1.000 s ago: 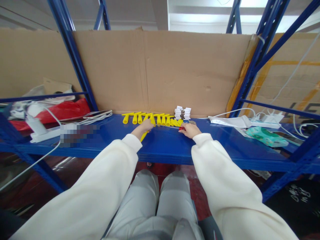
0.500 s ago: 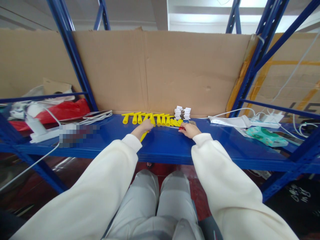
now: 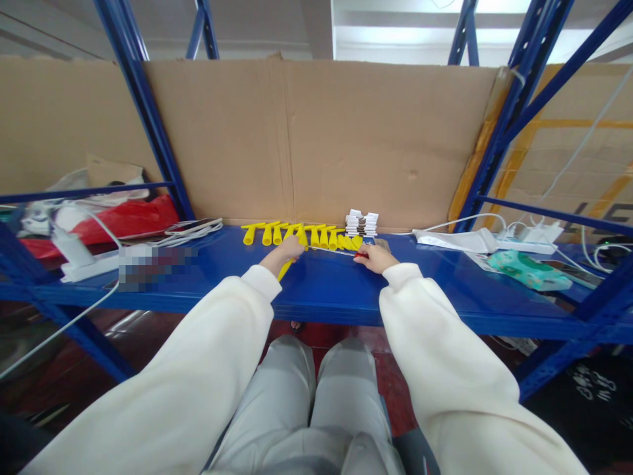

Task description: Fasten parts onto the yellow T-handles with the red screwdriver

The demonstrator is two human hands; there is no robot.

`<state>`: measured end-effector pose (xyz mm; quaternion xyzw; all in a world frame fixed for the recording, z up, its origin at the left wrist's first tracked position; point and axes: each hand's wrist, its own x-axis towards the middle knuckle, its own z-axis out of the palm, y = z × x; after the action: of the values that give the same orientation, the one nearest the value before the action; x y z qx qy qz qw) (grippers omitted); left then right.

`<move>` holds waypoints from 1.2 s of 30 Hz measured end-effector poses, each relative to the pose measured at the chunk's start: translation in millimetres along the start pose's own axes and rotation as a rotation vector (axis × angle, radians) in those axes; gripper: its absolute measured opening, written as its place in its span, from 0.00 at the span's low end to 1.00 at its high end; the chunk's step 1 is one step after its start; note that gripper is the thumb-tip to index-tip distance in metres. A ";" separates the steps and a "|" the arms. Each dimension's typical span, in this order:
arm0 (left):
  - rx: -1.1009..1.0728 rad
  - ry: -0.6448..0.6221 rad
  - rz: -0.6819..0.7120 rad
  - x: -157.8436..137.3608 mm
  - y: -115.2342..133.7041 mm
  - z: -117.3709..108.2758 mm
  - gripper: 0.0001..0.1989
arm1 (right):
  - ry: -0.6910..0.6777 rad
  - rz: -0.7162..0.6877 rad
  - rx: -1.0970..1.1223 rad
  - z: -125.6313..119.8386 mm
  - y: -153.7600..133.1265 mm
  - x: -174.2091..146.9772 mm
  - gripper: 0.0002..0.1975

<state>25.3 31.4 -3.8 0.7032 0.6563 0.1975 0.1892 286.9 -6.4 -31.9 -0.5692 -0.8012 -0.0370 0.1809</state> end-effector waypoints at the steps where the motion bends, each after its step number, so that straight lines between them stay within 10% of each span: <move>1: -0.001 0.001 0.002 0.6 -0.3 0.3 0.17 | 0.004 -0.003 0.008 0.9 1.0 0.4 0.08; 36: 0.001 -0.016 -0.010 -5.2 3.5 -2.7 0.18 | -0.030 0.039 -0.133 -7.9 -16.9 -5.5 0.11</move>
<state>26.6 25.9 0.2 0.7015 0.6584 0.1906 0.1950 274.9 -19.3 -23.9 -0.5959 -0.7884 -0.0780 0.1315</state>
